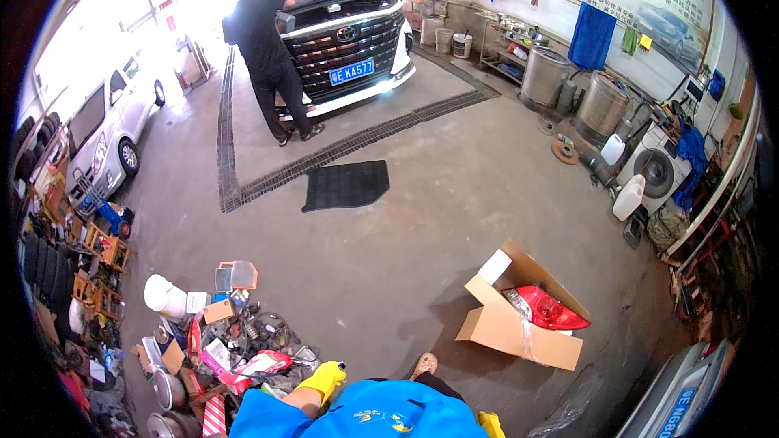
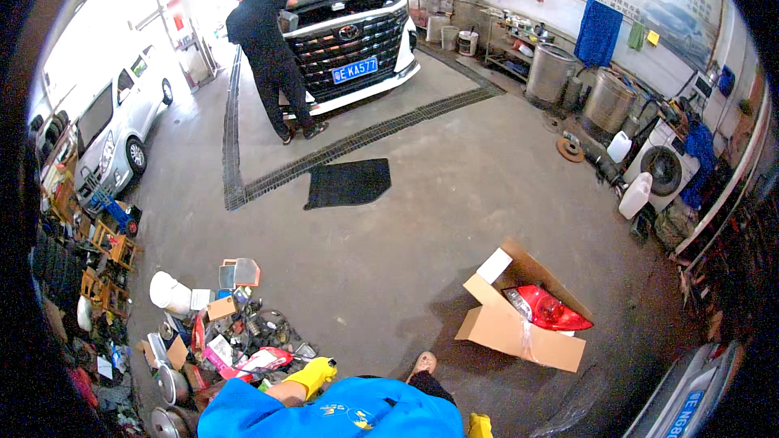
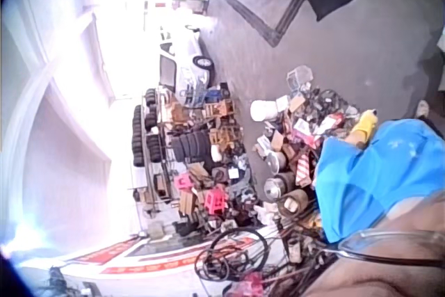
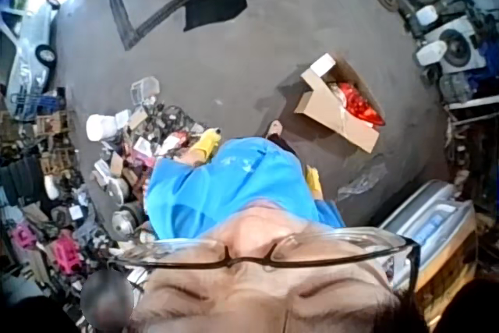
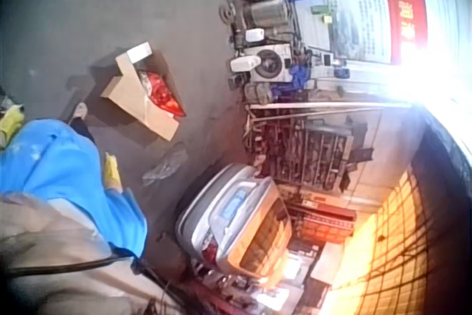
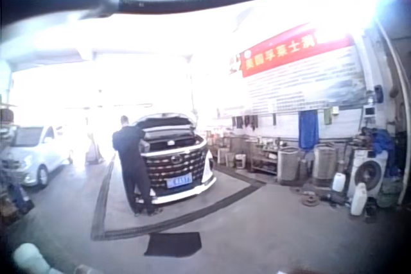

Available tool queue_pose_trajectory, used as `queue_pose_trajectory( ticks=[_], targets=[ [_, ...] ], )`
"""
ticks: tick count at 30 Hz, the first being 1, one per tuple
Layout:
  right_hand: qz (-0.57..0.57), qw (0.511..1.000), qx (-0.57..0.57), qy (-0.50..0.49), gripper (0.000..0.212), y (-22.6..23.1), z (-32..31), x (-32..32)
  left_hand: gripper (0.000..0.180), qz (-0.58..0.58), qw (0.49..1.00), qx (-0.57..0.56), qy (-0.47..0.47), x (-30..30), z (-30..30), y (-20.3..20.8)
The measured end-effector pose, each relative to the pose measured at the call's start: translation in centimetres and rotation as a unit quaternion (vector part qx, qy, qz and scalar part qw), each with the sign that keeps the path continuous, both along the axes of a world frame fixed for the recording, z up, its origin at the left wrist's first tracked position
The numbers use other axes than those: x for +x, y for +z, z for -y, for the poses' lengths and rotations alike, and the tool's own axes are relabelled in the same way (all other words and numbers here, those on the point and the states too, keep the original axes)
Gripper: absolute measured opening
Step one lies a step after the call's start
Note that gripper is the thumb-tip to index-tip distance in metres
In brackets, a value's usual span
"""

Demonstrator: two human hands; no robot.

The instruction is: The person puts on yellow rubber gloves, opens the car door, and removes a floor mat and a snack package from the interior. The person then walks to a cluttered area and discards the items.

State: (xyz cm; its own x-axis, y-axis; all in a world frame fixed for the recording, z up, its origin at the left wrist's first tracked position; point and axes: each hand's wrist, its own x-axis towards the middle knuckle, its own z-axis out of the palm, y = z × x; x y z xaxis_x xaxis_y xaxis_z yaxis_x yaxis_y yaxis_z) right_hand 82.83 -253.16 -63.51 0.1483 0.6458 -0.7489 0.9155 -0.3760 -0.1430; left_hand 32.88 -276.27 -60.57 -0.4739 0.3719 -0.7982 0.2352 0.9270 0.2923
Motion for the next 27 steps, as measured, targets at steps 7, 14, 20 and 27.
queue_pose_trajectory(
  ticks=[7,14,20,27],
  targets=[
    [-0.013,0.997,0.006,0.079,0.035,3.3,-15.4,-9.0,0.025,0.049,0.973,0.129,0.184,-4.3,-9.1,-1.2],
    [-0.071,0.984,0.071,0.146,0.039,-3.5,-33.5,-25.8,0.026,-0.015,0.99,-0.087,0.11,-12.0,-17.0,0.6],
    [-0.148,0.981,0.007,0.122,0.039,-0.1,-41.5,-43.0,0.024,-0.083,0.978,-0.121,0.148,-22.7,-23.5,0.8],
    [-0.162,0.982,-0.08,0.056,0.032,-0.8,-51.4,-50.6,0.032,-0.08,0.986,-0.137,0.05,-42.5,-42.2,-0.6]
  ],
)
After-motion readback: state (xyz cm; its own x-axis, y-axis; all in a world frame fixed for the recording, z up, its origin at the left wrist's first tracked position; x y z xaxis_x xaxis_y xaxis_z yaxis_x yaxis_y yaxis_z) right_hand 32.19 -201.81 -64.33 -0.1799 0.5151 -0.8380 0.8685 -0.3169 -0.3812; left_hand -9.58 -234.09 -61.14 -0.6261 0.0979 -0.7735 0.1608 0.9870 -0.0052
